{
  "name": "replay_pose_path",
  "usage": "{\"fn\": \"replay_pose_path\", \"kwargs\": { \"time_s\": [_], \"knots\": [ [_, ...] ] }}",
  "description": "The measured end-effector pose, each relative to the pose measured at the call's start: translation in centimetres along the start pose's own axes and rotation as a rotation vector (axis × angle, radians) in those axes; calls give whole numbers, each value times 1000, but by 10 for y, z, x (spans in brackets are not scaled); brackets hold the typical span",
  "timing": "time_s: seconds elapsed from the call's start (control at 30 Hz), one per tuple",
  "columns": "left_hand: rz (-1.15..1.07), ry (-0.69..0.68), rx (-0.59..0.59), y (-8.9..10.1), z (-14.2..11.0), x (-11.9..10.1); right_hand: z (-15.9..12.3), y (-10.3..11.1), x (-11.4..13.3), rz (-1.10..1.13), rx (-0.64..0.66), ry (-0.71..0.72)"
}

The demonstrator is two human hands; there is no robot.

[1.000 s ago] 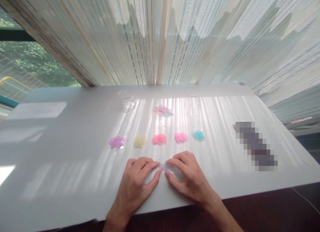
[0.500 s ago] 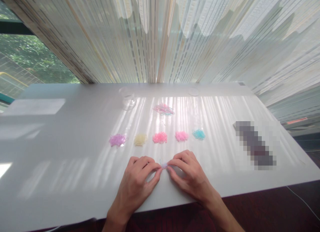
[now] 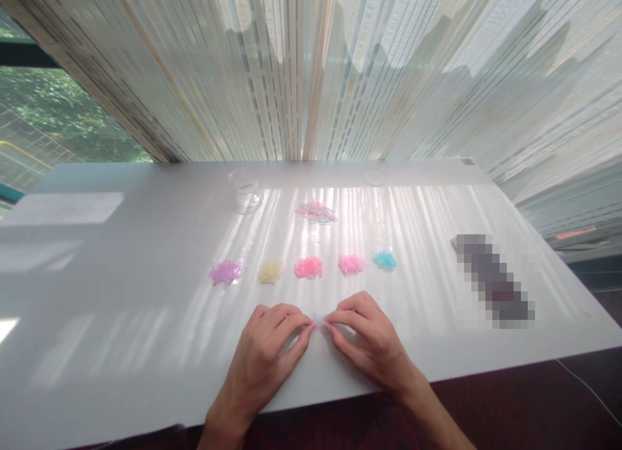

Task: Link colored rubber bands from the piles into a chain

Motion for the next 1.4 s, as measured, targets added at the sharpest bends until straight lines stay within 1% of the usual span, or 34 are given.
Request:
{"fn": "replay_pose_path", "kwargs": {
  "time_s": [0.1,0.27,0.4,0.63,0.83,1.13,1.27,1.4],
  "knots": [
    [4,3,12,-2,-1,1,0,1,-4,23,-15,-32],
    [44,21,-32,3,-1,1,0,0,-7,34,1,-62],
    [79,35,-48,3,2,-2,0,2,-7,52,-20,-65],
    [19,62,-97,1,3,-6,1,6,-8,86,-35,-87],
    [-28,97,-89,1,3,-3,1,7,-10,93,-50,-105],
    [25,84,-96,7,4,-3,2,12,-12,107,-104,-122],
    [47,96,-69,5,6,0,1,14,-14,110,-124,-147],
    [15,127,-73,3,8,1,0,15,-15,122,-126,-148]
  ]
}}
Point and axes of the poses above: each hand's wrist, its own z-axis towards the middle knuckle, its own y-axis out of the back of the hand, x = y × z, the point moved 9 cm from there along z, towards the middle knuckle, and after that the axes turned 2 degrees about y, right-handed, at the moved point
